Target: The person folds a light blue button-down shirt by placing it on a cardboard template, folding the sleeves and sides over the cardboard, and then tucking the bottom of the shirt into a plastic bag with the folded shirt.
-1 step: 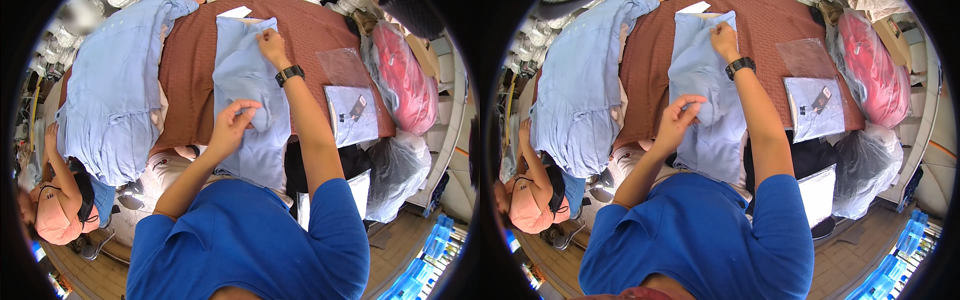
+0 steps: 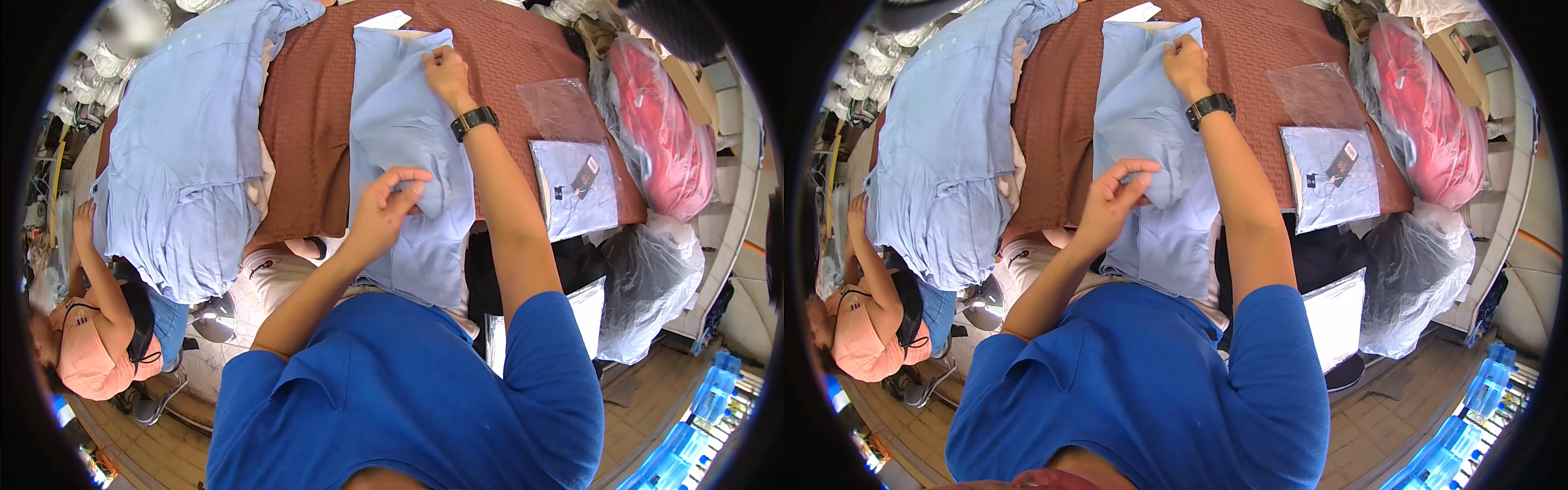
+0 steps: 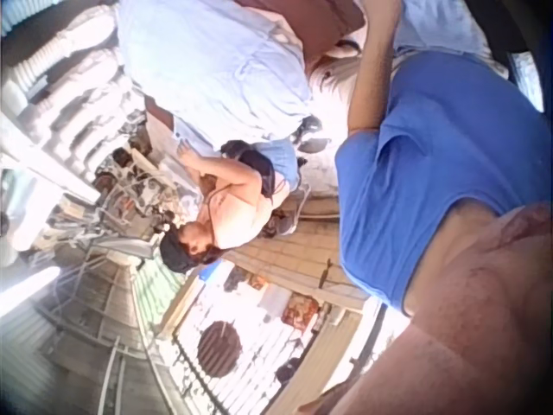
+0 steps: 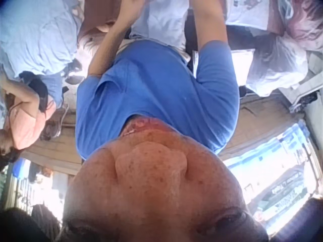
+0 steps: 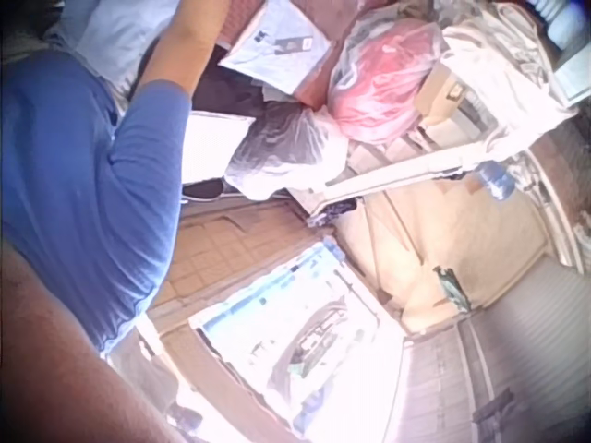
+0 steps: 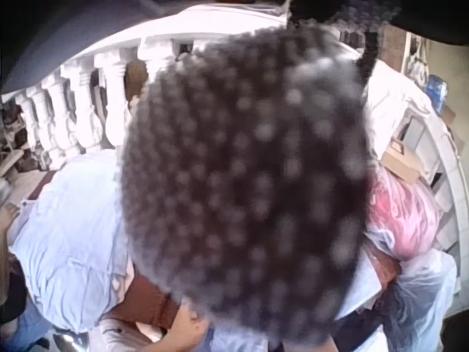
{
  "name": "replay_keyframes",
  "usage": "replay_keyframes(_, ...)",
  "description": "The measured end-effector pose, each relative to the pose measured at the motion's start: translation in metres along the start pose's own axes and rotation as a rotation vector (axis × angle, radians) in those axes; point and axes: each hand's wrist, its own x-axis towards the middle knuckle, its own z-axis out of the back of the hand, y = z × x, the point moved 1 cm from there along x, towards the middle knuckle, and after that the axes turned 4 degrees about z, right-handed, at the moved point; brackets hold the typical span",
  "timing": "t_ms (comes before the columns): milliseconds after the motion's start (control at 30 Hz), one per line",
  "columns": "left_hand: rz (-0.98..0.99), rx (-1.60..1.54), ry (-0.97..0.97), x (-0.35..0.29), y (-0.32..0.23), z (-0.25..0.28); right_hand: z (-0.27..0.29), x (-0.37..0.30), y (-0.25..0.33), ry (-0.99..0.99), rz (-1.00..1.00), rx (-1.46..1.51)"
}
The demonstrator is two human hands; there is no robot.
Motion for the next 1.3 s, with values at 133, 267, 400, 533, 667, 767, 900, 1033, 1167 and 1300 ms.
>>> replay_keyframes(133,0.286,0.097,0.14,-0.005,0.046,0.017,-0.005,-0.002,-0.022,0.005,-0.052,-0.101)
replay_keyframes(267,0.214,0.835,-0.02,0.009,-0.002,0.039,0.013,-0.012,-0.029,0.074,-0.058,0.02)
replay_keyframes(400,-0.517,1.07,-0.42,0.059,-0.018,0.054,0.016,-0.011,-0.02,0.125,-0.027,0.013)
replay_keyframes(533,-0.739,1.214,-0.144,0.119,-0.004,0.06,0.016,-0.018,-0.029,-0.012,0.31,-0.157)
replay_keyframes(667,-0.71,1.557,-0.085,0.141,0.027,0.089,0.045,-0.04,-0.027,0.079,0.584,-0.132)
replay_keyframes(767,-0.699,1.556,-0.11,0.15,0.017,0.083,0.069,-0.057,-0.025,0.064,0.52,-0.18)
replay_keyframes(900,-0.724,1.496,-0.1,0.175,0.017,0.06,0.046,-0.06,-0.033,0.036,0.662,-0.217)
replay_keyframes(1033,-0.583,1.545,-0.134,0.195,0.027,0.068,0.02,-0.057,-0.044,0.141,0.679,-0.254)
replay_keyframes(1167,-0.631,1.525,-0.222,0.214,0.015,0.085,0.024,-0.026,-0.049,0.036,0.615,-0.233)
replay_keyframes(1300,-0.57,1.458,-0.4,0.245,0.006,0.099,0.016,0.018,-0.06,0.01,0.595,-0.321)
